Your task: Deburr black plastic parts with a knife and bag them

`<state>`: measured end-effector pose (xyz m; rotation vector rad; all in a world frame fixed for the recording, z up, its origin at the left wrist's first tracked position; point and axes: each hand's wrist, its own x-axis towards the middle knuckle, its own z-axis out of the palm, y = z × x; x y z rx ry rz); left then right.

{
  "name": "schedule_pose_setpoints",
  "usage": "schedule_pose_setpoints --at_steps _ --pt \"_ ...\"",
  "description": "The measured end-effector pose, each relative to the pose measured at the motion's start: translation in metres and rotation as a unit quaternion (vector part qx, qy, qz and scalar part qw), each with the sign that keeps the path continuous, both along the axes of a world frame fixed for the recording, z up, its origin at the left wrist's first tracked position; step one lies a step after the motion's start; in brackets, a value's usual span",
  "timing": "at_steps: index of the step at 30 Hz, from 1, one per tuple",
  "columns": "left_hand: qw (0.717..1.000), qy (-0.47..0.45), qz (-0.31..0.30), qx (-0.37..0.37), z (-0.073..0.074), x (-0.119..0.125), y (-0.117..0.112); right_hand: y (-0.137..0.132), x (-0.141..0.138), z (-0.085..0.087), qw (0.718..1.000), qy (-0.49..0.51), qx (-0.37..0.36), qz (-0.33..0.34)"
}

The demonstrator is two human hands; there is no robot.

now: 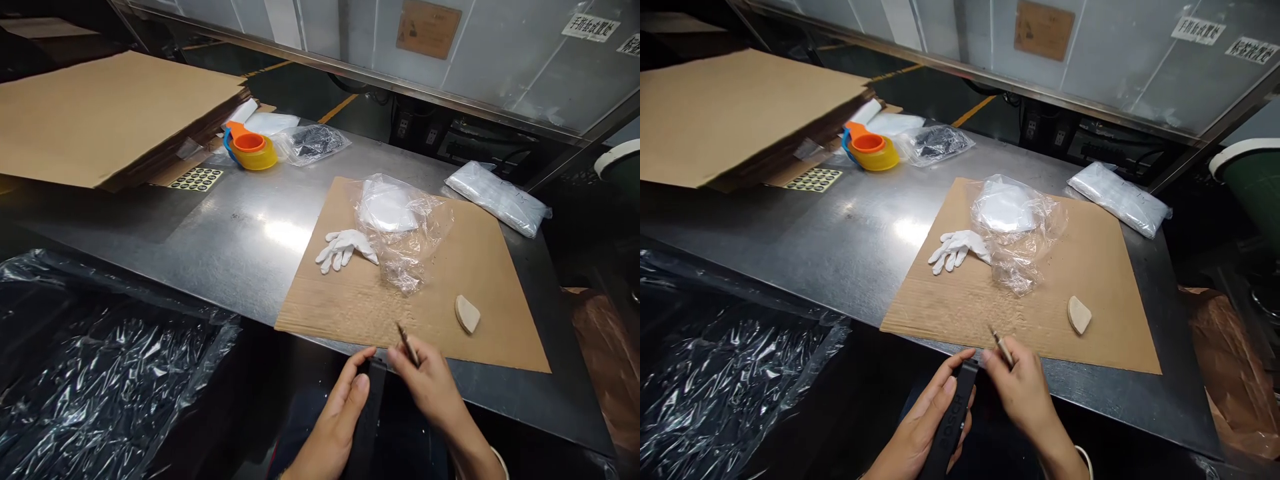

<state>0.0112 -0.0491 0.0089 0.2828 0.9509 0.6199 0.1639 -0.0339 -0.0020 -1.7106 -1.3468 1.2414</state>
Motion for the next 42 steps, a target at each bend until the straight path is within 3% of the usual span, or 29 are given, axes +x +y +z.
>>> schedule_pose_setpoints --at_steps 2,4,9,16,22,29,37,42 --pt "0.999 -0.005 -0.033 -0.007 0.000 0.000 0.000 0.010 0.005 -0.006 0.999 0.005 0.016 -0.044" --pt "0.999 -0.004 -0.041 -0.008 0.001 -0.001 0.002 0.014 0.008 -0.007 0.998 0.007 0.027 -0.048" --pt "1.000 0.000 -0.021 -0.009 0.001 -0.001 0.007 0.005 0.007 0.003 0.999 0.025 0.022 -0.001" --pt "1.000 -0.001 -0.011 -0.017 -0.001 -0.004 0.006 -0.009 -0.001 0.012 0.989 0.130 -0.023 0.066" --pt "1.000 -0.013 -0.009 -0.025 0.003 -0.006 0.006 -0.008 -0.001 0.013 0.992 0.068 0.010 0.101" --pt "0.999 -0.001 -0.044 -0.029 -0.003 -0.007 0.005 -0.004 0.006 0.012 0.989 0.000 0.075 0.130" --pt "0.998 -0.009 -0.063 -0.018 -0.003 -0.007 0.008 -0.003 0.005 0.013 0.989 0.065 0.036 0.130" --pt "0.997 -0.031 -0.071 -0.011 -0.001 -0.007 0.007 0.003 0.004 0.013 0.992 0.030 0.058 0.113"
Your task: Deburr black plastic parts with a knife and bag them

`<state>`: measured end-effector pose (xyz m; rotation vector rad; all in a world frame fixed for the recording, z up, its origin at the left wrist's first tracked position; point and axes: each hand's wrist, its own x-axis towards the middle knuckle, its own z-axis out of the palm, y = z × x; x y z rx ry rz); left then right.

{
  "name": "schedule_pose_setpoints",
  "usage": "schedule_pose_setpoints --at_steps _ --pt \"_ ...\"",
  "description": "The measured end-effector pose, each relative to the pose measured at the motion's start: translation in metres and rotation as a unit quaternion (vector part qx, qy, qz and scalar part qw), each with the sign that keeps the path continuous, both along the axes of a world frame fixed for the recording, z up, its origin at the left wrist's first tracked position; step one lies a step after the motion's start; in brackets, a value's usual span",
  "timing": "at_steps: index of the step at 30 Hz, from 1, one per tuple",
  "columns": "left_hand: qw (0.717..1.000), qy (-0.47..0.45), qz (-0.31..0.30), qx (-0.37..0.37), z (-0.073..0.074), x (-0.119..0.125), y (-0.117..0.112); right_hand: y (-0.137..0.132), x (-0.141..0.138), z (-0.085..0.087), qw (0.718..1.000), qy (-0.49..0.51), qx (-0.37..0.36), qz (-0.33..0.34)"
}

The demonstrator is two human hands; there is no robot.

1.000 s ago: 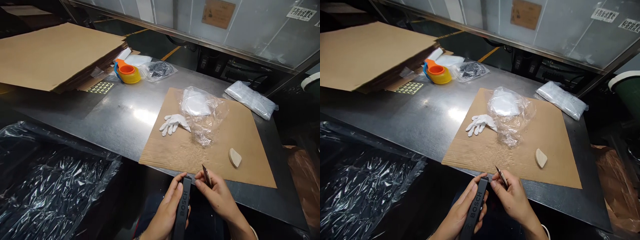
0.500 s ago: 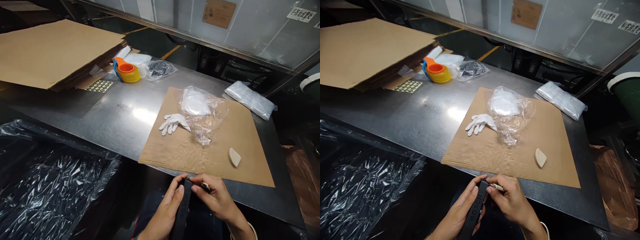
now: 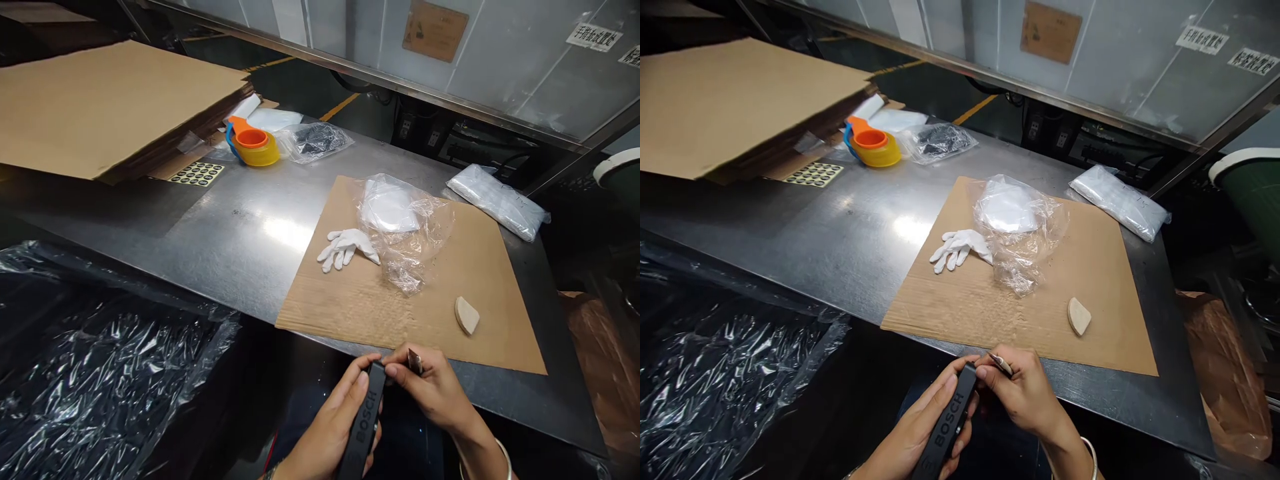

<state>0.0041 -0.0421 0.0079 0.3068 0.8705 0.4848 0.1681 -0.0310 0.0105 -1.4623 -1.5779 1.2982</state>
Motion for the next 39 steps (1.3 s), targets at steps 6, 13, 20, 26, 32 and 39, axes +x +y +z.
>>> schedule_pose_setpoints --at_steps 6,13,20,26,32,39 --pt "0.999 -0.009 0.050 -0.002 0.001 0.003 0.002 0.015 0.007 -0.014 0.983 -0.158 0.045 -0.080" --pt "0.983 0.045 0.174 -0.024 -0.002 0.005 0.010 0.028 0.044 -0.032 0.905 -0.375 0.086 -0.182" --pt "0.967 0.034 0.251 -0.034 -0.002 0.010 0.016 0.022 0.052 -0.035 0.879 -0.421 0.147 -0.170" --pt "0.955 0.034 0.293 -0.021 -0.004 0.014 0.022 -0.017 0.007 0.004 0.975 -0.153 0.134 0.088" --pt "0.945 0.142 0.246 0.161 -0.044 0.005 0.018 -0.005 0.019 0.007 0.982 -0.183 0.035 0.003" --pt "0.688 0.349 0.008 0.637 -0.063 -0.019 0.045 0.071 0.033 0.012 0.977 -0.150 0.036 0.149"
